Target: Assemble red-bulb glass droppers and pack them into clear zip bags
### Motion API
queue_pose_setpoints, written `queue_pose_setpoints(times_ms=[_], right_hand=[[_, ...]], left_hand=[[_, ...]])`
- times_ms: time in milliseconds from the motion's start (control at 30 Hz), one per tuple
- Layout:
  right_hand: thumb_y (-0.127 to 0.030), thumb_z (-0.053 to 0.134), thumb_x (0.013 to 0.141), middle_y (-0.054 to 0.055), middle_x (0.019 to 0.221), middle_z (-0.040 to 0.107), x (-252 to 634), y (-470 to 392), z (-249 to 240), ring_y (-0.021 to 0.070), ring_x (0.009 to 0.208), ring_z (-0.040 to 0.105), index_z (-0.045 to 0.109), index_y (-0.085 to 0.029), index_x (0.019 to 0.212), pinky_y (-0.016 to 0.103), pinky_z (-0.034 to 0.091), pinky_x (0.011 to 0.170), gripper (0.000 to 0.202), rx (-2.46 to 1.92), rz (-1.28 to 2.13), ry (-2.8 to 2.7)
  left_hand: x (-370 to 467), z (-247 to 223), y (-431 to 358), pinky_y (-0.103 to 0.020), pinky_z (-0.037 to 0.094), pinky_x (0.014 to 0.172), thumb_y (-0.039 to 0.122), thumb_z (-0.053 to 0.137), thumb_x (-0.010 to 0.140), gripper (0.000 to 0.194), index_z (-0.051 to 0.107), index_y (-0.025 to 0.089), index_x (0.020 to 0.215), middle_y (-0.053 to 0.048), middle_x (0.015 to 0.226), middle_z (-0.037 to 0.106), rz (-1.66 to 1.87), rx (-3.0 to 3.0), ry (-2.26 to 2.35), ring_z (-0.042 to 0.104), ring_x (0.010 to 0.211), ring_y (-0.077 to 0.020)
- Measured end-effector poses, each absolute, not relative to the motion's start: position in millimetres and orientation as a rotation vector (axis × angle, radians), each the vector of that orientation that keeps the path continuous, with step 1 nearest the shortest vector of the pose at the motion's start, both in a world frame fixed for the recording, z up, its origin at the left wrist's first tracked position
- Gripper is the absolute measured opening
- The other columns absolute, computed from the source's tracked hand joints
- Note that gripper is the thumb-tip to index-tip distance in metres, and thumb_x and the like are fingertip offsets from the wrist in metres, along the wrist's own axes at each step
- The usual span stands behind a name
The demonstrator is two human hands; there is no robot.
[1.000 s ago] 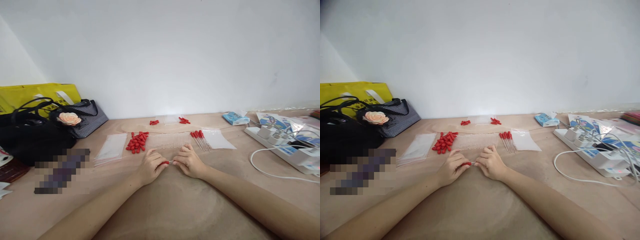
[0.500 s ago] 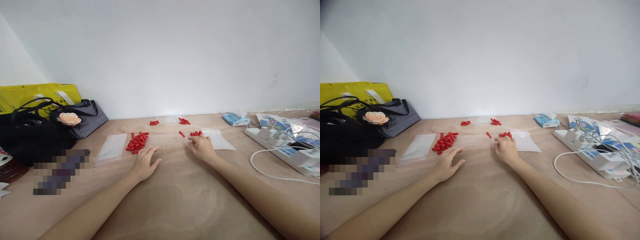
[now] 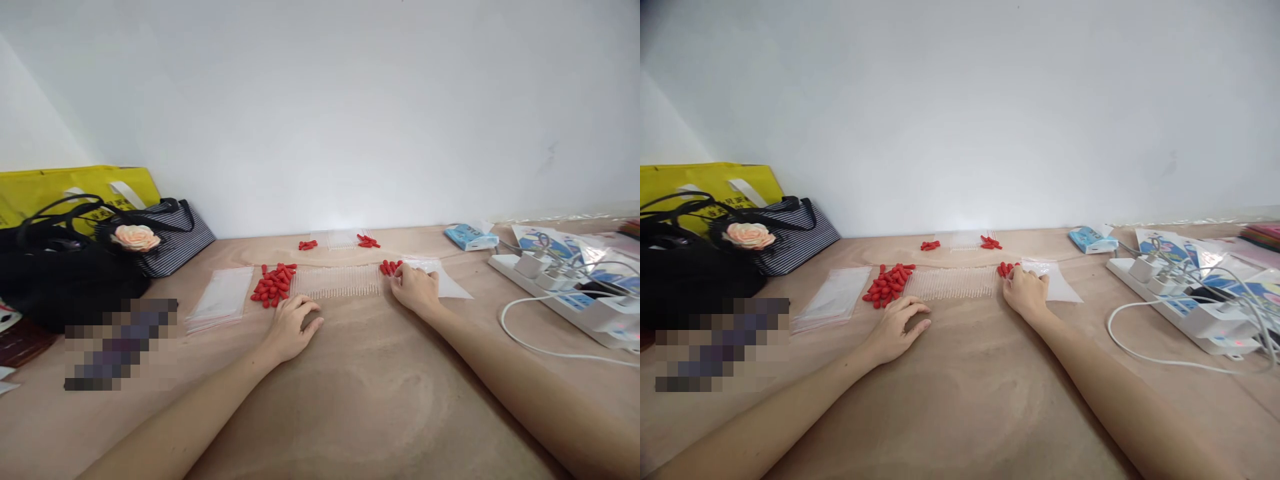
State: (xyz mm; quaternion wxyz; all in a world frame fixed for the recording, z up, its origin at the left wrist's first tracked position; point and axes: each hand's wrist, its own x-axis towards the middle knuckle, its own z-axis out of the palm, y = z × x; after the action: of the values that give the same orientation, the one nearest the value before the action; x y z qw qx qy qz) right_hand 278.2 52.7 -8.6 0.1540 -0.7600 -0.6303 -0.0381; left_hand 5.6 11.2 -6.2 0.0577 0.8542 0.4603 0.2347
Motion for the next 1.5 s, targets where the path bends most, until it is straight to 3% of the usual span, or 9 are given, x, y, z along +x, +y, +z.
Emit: queue_pose_setpoints(times_ms=[200,500,733,867,967,1100,1233,1500], right_hand=[[-0.033,0.038,0.077,0.007,0.076,0.062,262.4,59.8,0.5,0.0243,0.084,0.053,0.06,-0.019,0.067,0.041,0.024,0.077,0.028,-2.178,-0.017,-1.922],[-0.028,0.045,0.071,0.008,0.071,0.061,256.9,79.1,5.3,0.0241,0.079,0.056,0.059,-0.016,0.076,0.044,0.029,0.076,0.02,-2.306,0.124,-1.89],[-0.024,0.045,0.07,0.006,0.06,0.059,257.3,80.4,4.0,0.0219,0.067,0.058,0.059,-0.016,0.067,0.044,0.03,0.075,0.016,-2.31,0.126,-1.872],[-0.027,0.043,0.073,0.008,0.063,0.061,256.6,77.9,8.5,0.0227,0.07,0.058,0.06,-0.016,0.068,0.044,0.031,0.076,0.021,-2.296,0.105,-1.869],[-0.028,0.043,0.073,0.008,0.07,0.063,252.7,68.5,12.5,0.0212,0.074,0.057,0.061,-0.016,0.065,0.036,0.035,0.072,0.023,-2.133,0.08,-1.949],[-0.029,0.049,0.074,0.005,0.069,0.063,245.0,43.2,9.2,0.0153,0.068,0.055,0.061,-0.017,0.066,0.025,0.036,0.062,0.018,-1.601,0.175,-2.204],[-0.03,0.054,0.075,0.001,0.063,0.059,243.3,21.8,-1.9,0.014,0.067,0.051,0.059,-0.018,0.066,0.025,0.035,0.064,0.016,-1.221,0.226,-2.412],[-0.03,0.055,0.078,0.0,0.063,0.056,246.3,20.0,-15.3,0.0128,0.067,0.047,0.057,-0.018,0.071,0.025,0.035,0.065,0.014,-1.097,0.269,-2.373]], left_hand=[[8.9,-5.0,8.1,-0.036,0.037,0.081,0.027,0.05,0.079,0.013,0.058,0.02,0.088,-0.003,0.094,0.057,0.69,2.599,1.447,0.052,0.089,-0.0195],[-29.3,23.2,24.9,-0.035,0.037,0.065,0.031,0.056,0.073,0.012,0.053,0.02,0.072,-0.004,0.078,0.056,0.666,2.624,2.081,0.052,0.077,-0.0237],[-39.9,20.3,39.8,-0.037,0.036,0.071,0.031,0.053,0.076,0.013,0.06,0.023,0.082,-0.004,0.084,0.057,0.692,2.68,2.06,0.05,0.086,-0.0244],[-39.0,16.9,47.1,-0.037,0.034,0.073,0.026,0.046,0.082,0.019,0.062,0.023,0.091,-0.005,0.088,0.056,0.721,2.765,1.971,0.048,0.092,-0.0246],[-42.7,22.9,50.7,-0.037,0.034,0.075,0.023,0.046,0.082,0.019,0.063,0.023,0.089,-0.005,0.087,0.055,0.61,2.912,1.759,0.047,0.087,-0.0223],[-48.9,31.3,52.6,-0.037,0.031,0.078,0.02,0.051,0.078,0.013,0.063,0.025,0.082,-0.004,0.087,0.054,0.344,3.093,1.451,0.046,0.087,-0.0212],[-50.8,29.3,54.2,-0.037,0.031,0.078,0.018,0.051,0.077,0.012,0.061,0.024,0.078,-0.004,0.086,0.054,0.239,3.118,1.424,0.046,0.086,-0.0217],[-53.0,28.5,55.6,-0.036,0.033,0.077,0.02,0.044,0.081,0.015,0.058,0.022,0.076,-0.004,0.085,0.056,0.368,3.041,1.381,0.047,0.083,-0.0206]])
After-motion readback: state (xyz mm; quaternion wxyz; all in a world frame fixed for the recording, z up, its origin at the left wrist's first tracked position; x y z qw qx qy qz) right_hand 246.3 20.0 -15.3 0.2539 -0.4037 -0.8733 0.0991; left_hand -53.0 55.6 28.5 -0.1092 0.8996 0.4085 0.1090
